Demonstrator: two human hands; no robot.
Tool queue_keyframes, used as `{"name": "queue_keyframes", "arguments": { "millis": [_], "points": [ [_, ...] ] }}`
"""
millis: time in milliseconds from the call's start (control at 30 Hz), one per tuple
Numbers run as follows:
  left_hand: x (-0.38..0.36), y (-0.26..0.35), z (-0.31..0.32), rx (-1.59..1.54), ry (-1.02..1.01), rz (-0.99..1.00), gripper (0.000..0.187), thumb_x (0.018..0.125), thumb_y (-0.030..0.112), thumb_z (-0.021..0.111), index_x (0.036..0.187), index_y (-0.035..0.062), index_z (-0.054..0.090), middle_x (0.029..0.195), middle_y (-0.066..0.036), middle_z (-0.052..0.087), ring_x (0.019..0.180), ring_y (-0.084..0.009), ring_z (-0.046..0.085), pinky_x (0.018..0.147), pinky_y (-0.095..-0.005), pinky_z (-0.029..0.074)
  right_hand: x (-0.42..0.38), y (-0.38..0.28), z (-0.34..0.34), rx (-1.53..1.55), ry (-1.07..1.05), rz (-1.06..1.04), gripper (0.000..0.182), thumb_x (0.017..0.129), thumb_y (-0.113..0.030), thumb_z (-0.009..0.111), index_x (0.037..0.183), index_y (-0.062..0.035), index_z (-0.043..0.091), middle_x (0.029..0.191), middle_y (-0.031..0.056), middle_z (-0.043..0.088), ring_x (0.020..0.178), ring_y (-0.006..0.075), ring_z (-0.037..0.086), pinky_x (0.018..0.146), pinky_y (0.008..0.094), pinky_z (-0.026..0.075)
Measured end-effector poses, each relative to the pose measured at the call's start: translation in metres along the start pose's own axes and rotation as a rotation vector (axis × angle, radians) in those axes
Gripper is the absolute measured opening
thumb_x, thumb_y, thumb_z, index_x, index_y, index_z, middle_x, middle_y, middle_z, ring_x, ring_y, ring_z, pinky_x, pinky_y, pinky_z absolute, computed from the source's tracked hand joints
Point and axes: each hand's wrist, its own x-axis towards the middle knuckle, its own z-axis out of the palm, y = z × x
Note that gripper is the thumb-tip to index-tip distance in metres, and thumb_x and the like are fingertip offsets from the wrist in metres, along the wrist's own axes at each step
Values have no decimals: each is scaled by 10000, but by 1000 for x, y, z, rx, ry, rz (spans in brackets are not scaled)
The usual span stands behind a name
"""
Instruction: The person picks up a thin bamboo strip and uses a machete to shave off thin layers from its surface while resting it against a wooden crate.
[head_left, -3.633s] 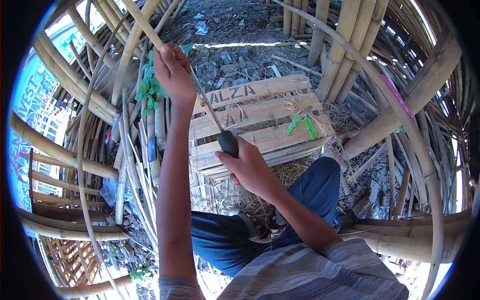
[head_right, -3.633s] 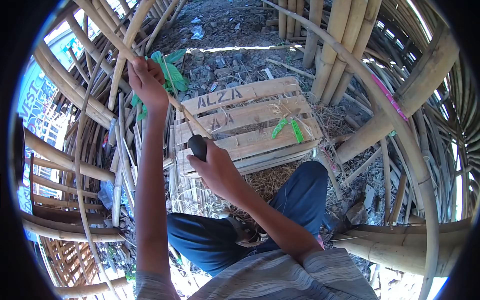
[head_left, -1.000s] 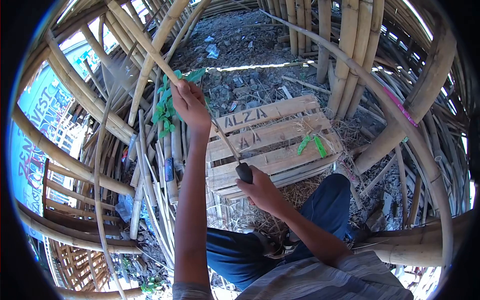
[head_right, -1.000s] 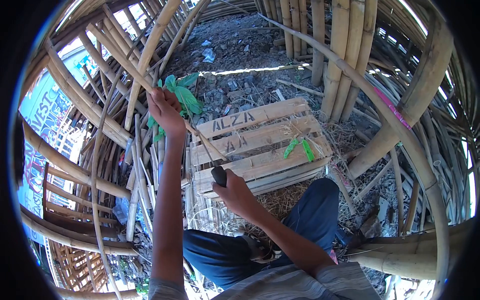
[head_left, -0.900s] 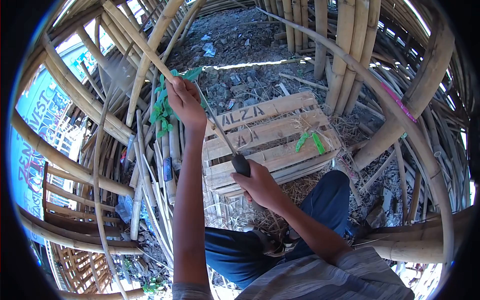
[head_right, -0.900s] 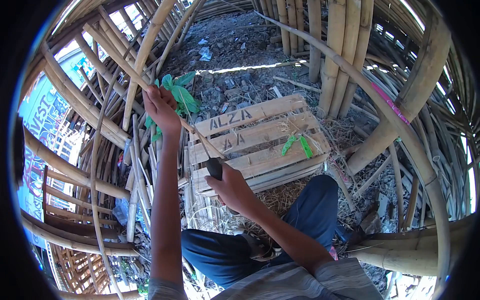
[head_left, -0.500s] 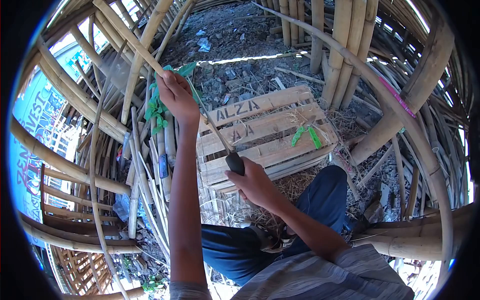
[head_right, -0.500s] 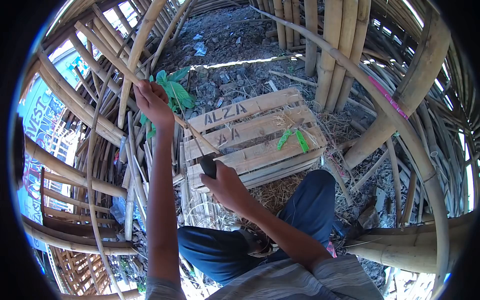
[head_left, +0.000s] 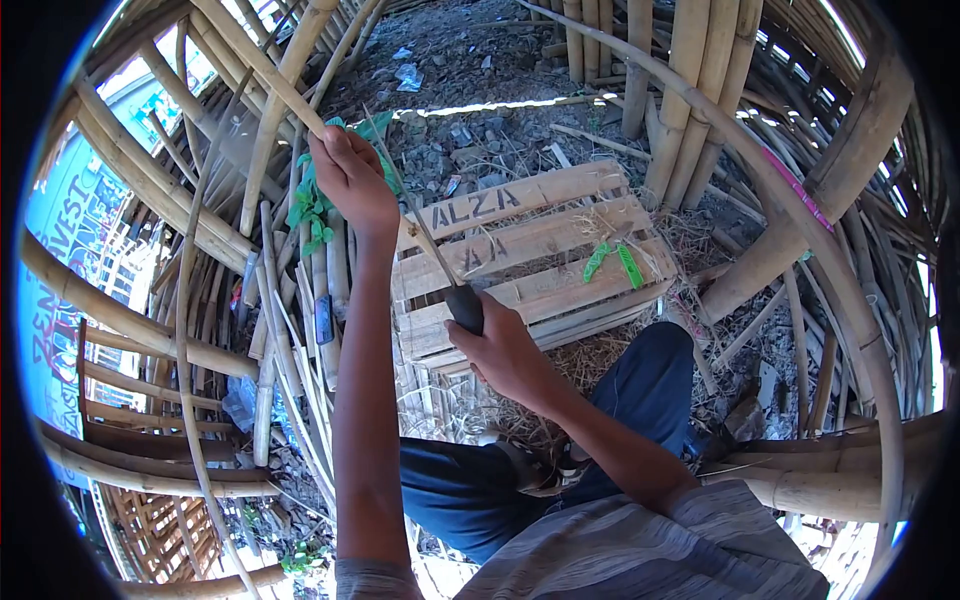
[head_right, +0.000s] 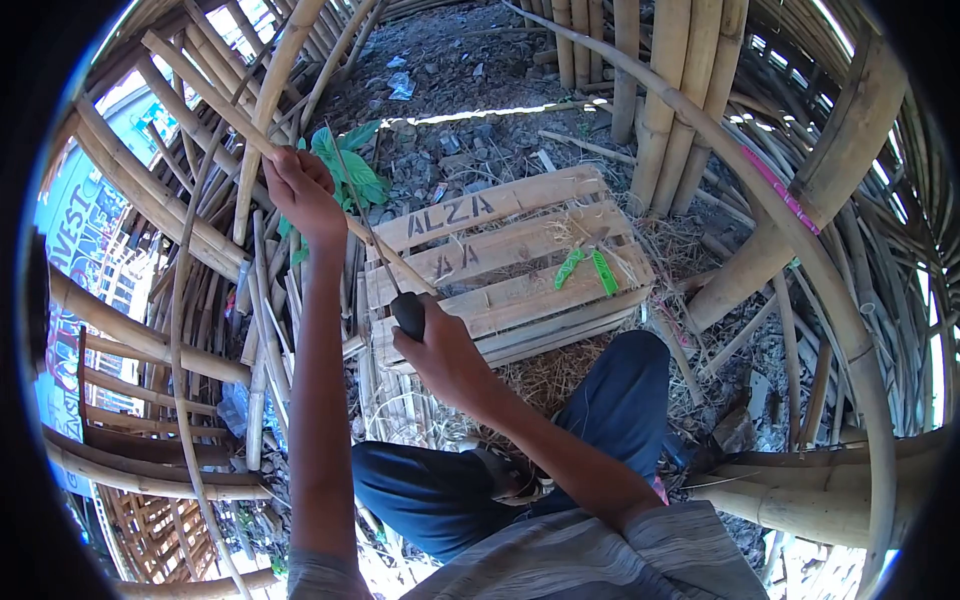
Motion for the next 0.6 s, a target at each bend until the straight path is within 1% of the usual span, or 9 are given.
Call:
{"name": "queue_keyframes", "arguments": {
  "millis": [33,100,133,200,267,333,467,533,600],
  "points": [
    [-1,-3,1,-3,15,17,324,1022,333,371,811,88,400,585,40,336,467,-24,262,404,-211,202,-1,18,6,2,-3,4,367,850,-222,607,979,103,498,645,230,594,621,369,637,549,447,469],
    [0,-4,1,-15,32,43,326,1027,333,362,830,78,414,590,40,356,470,-17,279,404,-206,217,0,49,14,-187,88,-206,262,893,-182,591,997,41,503,563,25,501,406,103,483,384,276,392],
    [0,-4,-3,-27,-3,31,328,1027,334,362,831,77,414,591,38,357,471,-18,280,404,-208,219,2,52,12,-190,89,-213,262,893,-182,591,997,41,503,563,25,501,406,103,483,384,276,392],
    [1,-3,-6,-32,-44,13,329,1027,336,363,831,76,413,592,36,359,471,-20,282,405,-210,221,0,22,2,-50,-38,84,344,847,-214,604,956,99,512,676,244,600,617,364,635,561,443,470],
    [4,-3,-5,12,-31,9,327,1026,335,369,830,77,412,592,35,358,472,-20,278,405,-210,219,-1,-1,-6,55,-113,238,350,848,-225,599,940,101,509,682,245,599,610,362,629,558,437,470],
    [2,-3,-3,5,-30,12,328,1026,338,371,830,77,412,590,34,356,472,-20,277,405,-209,217,2,3,-3,-1,-20,-19,346,853,-227,592,933,98,505,660,221,595,578,324,625,533,426,467],
    [-1,-3,-1,-27,-19,22,328,1026,338,371,828,80,411,582,34,349,472,-18,276,406,-205,216,1,31,2,-59,-67,76,337,856,-217,596,949,94,506,661,219,594,567,313,621,524,419,462],
    [-1,-2,-2,-28,-28,45,328,1025,339,371,827,80,410,577,36,344,467,-18,273,405,-206,217,0,32,3,-8,-31,70,238,891,-171,589,962,36,496,577,16,495,402,90,472,367,266,377],
    [0,-1,0,-1,-27,13,326,1026,332,372,823,80,406,574,39,341,461,-17,267,403,-207,215,-4,6,-5,82,-65,110,236,889,-174,590,953,32,496,569,17,495,402,91,475,367,267,378]
  ]
}}
